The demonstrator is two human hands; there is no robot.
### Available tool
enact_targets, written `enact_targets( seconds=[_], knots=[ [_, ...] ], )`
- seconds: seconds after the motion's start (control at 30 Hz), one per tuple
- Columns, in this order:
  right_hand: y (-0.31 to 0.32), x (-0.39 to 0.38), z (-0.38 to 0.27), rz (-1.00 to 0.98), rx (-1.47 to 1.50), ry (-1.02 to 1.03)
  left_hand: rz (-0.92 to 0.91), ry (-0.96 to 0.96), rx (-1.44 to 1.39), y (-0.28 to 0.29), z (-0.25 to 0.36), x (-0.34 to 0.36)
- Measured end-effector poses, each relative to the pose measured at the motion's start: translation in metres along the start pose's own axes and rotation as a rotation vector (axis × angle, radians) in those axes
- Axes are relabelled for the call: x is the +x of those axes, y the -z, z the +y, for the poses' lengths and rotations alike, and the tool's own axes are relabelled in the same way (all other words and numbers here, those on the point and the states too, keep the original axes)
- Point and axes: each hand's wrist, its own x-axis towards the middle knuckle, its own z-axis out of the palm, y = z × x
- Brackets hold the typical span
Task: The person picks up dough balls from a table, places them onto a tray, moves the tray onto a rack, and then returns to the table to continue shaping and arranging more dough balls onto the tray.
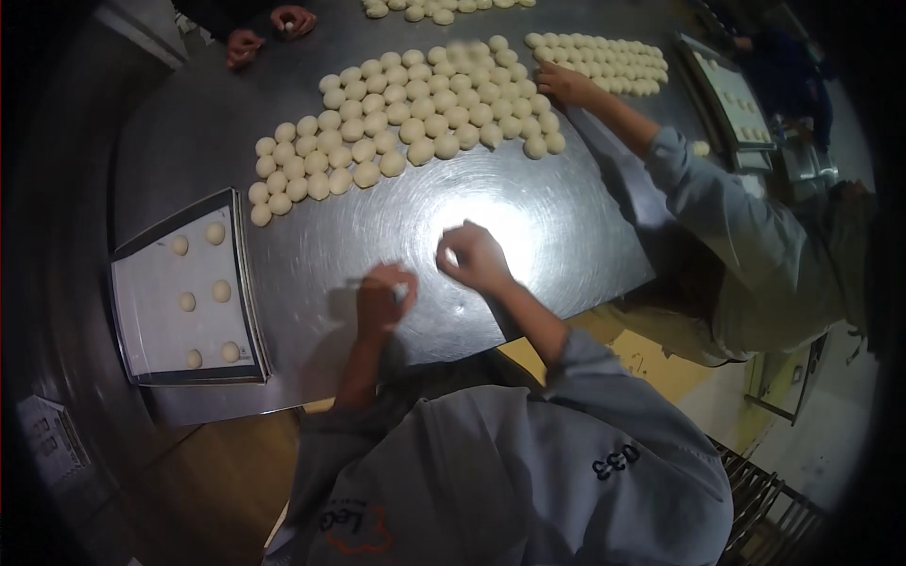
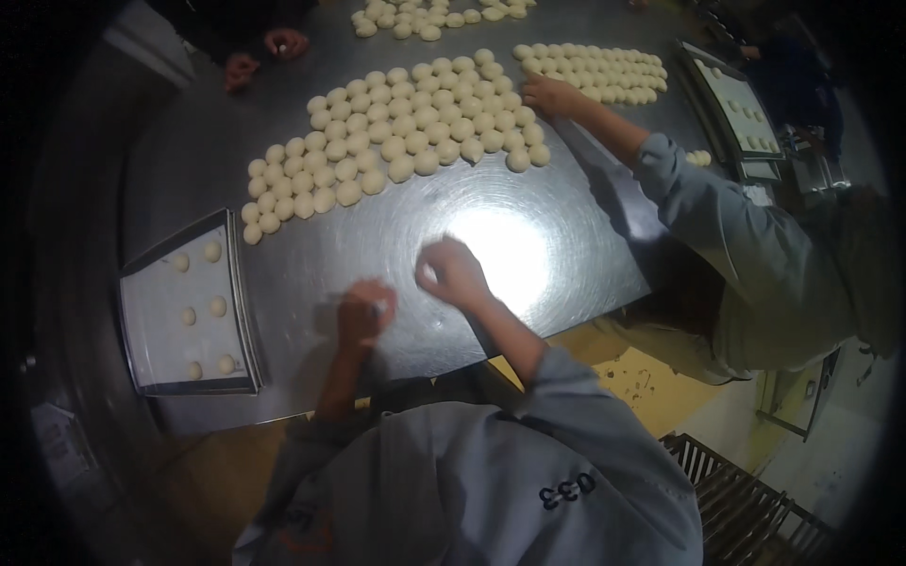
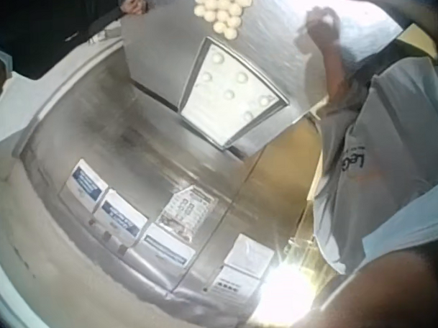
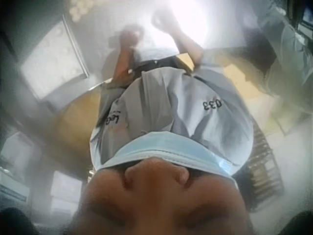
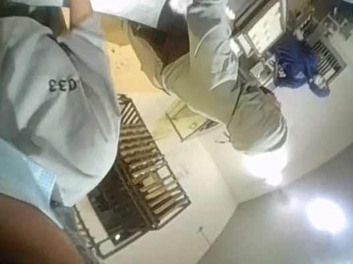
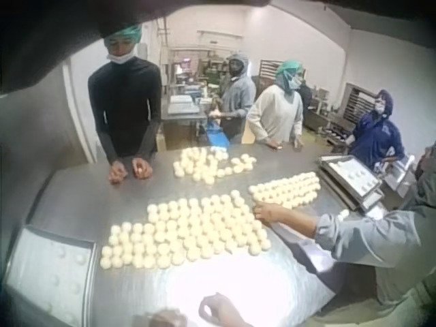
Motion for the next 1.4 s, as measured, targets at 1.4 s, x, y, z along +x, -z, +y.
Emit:
enact_targets(
  seconds=[1.4],
  knots=[
    [0.002, 0.016, 0.02, 0.206, -0.221, -0.097, 0.231, -0.06, 0.253, -0.017, -0.002, 0.03]
  ],
)
